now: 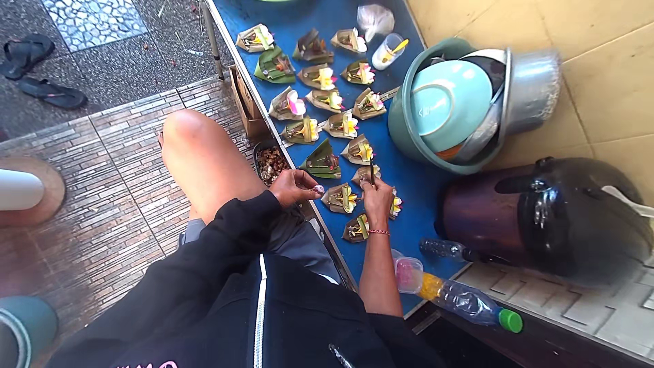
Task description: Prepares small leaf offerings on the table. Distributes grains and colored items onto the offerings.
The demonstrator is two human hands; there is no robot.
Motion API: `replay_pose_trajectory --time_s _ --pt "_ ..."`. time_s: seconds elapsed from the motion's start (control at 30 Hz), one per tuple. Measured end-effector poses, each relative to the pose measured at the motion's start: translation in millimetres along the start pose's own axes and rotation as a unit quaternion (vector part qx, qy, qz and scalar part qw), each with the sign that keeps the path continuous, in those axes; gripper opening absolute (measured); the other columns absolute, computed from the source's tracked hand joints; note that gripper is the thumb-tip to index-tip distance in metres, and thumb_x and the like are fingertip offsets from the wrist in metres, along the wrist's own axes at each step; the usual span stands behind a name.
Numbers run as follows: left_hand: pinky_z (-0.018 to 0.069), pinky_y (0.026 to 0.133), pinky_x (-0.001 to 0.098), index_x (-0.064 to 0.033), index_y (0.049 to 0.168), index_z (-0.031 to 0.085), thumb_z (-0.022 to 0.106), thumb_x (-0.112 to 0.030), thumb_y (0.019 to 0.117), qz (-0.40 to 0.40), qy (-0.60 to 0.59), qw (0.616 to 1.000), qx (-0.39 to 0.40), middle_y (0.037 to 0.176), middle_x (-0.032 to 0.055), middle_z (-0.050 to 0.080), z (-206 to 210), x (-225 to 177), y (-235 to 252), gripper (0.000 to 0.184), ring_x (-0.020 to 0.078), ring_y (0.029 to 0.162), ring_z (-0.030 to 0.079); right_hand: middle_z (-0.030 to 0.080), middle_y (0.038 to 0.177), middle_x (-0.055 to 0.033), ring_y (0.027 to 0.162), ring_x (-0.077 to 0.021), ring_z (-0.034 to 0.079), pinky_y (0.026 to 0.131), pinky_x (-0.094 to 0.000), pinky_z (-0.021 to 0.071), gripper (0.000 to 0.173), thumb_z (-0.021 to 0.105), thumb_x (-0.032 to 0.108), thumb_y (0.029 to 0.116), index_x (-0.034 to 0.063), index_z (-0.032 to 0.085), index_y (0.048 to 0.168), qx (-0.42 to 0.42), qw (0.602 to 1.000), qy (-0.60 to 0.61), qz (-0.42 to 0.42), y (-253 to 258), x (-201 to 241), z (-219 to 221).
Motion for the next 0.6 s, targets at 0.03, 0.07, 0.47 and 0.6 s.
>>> replay_pose_trajectory --time_s 0.03,0.07,0.47,0.6 --pt "0.0605 0.08 0.0296 0.0063 0.103 0.068 0.081 0.002 0.0819 0.001 0.001 1.0 0.0 0.096 0.0134 0.072 0.1 -0.9 -0.5 0.026 0.0135 0.082 0.071 0.065 0.082 -0.0171 0.067 -0.0339 0.059 0.061 -0.056 0.0477 0.029 0.055 0.031 0.106 0.0147 0.07 0.124 -0.017 1.0 -0.022 -0.008 0.8 4.4 -1.5" --pt "0.0603 0.08 0.0294 0.0062 0.103 0.068 0.081 0.003 0.0819 0.0 0.001 1.0 -0.001 0.096 0.0135 0.072 0.1 -1.6 -1.1 0.026 0.0134 0.082 0.071 0.068 0.089 -0.0192 0.076 -0.0384 0.063 0.066 -0.0602 0.0488 0.026 0.055 0.028 0.1056 0.013 0.072 0.12 -0.03 0.999 -0.042 -0.014 2.8 7.8 -2.1" --pt "0.0604 0.081 0.0291 0.0057 0.102 0.068 0.081 0.0 0.0836 0.009 -0.005 1.0 -0.006 0.096 0.0133 0.072 -0.1 -4.0 -2.1 0.023 0.0132 0.083 0.071 0.07 0.094 -0.0227 0.084 -0.0454 0.067 0.067 -0.0639 0.05 0.022 0.06 0.025 0.1024 0.0107 0.07 0.115 -0.07 0.989 -0.126 -0.041 5.2 17.4 -4.9" --pt "0.0604 0.081 0.0293 0.0062 0.103 0.067 0.081 0.001 0.0839 0.012 -0.012 1.0 -0.007 0.097 0.0136 0.072 -1.7 -2.5 -1.3 0.024 0.0133 0.084 0.071 0.069 0.098 -0.0261 0.083 -0.0472 0.066 0.07 -0.0664 0.05 0.047 0.04 0.04 0.1106 0.0169 0.051 0.15 -0.034 0.992 -0.102 -0.064 -10.5 27.6 -7.6"
Point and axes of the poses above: each hand's wrist, its own y-axis towards the middle knuckle, its own z-axis out of the palm, x = y × z, the point moved 5 cm from there along y, towards the middle knuckle
